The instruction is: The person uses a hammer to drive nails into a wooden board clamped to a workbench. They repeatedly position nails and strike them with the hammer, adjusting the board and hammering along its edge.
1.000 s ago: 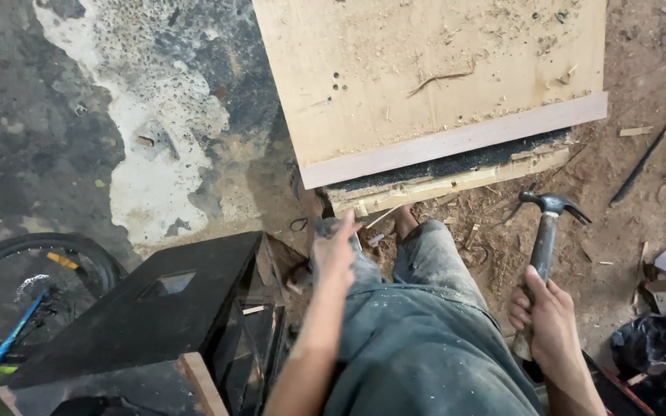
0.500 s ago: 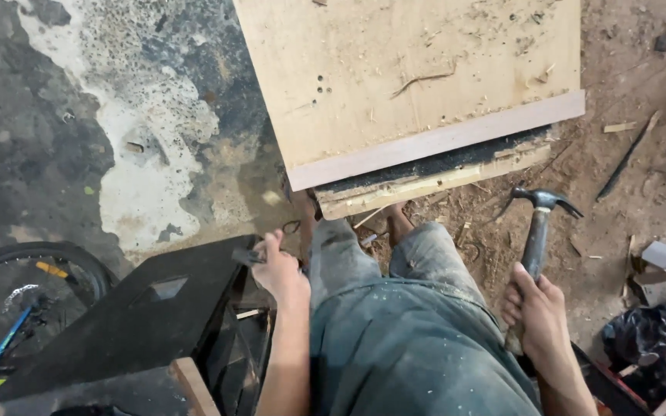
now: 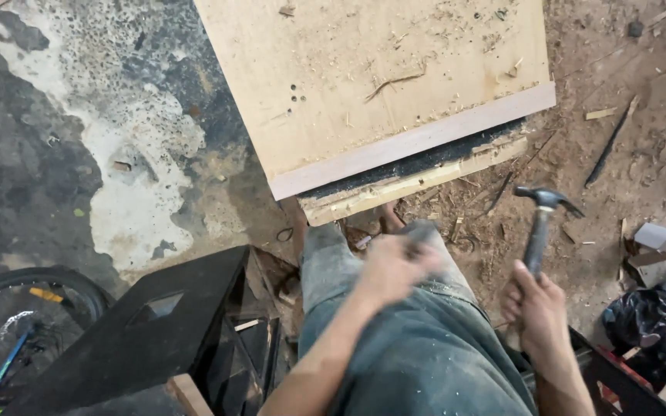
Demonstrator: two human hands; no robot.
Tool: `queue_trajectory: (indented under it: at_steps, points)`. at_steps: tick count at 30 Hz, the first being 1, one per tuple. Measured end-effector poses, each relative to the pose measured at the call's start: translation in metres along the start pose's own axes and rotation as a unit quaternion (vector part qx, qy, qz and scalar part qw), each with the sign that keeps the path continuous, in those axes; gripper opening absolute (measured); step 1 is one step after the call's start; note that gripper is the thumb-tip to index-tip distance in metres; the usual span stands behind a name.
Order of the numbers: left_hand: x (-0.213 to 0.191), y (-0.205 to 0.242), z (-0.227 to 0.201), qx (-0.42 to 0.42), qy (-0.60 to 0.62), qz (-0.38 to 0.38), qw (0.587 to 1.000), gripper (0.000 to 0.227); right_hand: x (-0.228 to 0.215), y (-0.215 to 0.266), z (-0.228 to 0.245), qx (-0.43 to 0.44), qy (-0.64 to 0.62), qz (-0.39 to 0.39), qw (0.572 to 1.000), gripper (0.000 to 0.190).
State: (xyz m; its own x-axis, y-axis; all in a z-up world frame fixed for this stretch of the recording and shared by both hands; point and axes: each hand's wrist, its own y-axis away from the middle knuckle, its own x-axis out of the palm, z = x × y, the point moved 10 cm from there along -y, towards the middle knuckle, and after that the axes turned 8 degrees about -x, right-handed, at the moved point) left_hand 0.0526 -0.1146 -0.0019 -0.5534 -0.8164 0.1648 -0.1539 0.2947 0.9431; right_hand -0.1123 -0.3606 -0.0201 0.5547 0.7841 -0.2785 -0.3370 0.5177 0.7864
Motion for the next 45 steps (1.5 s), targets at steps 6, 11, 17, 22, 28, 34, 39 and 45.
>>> queue_trajectory:
  at_steps: [6, 11, 17, 22, 28, 34, 39, 45]
  points:
    - [0.056, 0.033, -0.020, 0.294, -0.093, 0.176, 0.935, 0.032, -0.056, -0.016, -0.006, -0.007, -0.039, -0.118, 0.992, 0.039]
    - [-0.140, 0.043, 0.086, -0.129, 0.006, -0.298, 0.946, 0.039, -0.057, -0.005, 0.003, -0.029, -0.022, -0.125, 0.992, 0.037]
    - [-0.220, 0.055, 0.125, 0.103, 0.187, -0.395, 0.894, 0.050, -0.018, 0.001, 0.005, -0.012, 0.013, -0.091, 0.996, 0.037]
    - [-0.168, -0.009, 0.104, 0.250, 0.371, -0.252, 0.858, 0.026, 0.005, 0.011, 0.016, -0.013, 0.044, -0.071, 0.996, 0.033]
    - [-0.146, -0.032, 0.099, 0.212, 0.403, -0.323, 0.830, 0.021, 0.009, 0.006, 0.013, -0.026, 0.062, -0.040, 0.997, 0.022]
    - [-0.138, -0.051, 0.123, 0.182, 0.474, -0.370, 0.778, 0.026, 0.009, 0.000, 0.012, -0.026, 0.077, -0.023, 0.996, 0.029]
    - [-0.130, -0.071, 0.145, 0.183, 0.507, -0.383, 0.750, 0.031, 0.014, -0.005, 0.024, -0.049, 0.116, -0.010, 0.992, 0.033]
    - [-0.123, -0.075, 0.149, 0.239, 0.521, -0.386, 0.722, 0.036, 0.054, -0.004, 0.073, -0.113, 0.214, 0.055, 0.969, 0.032]
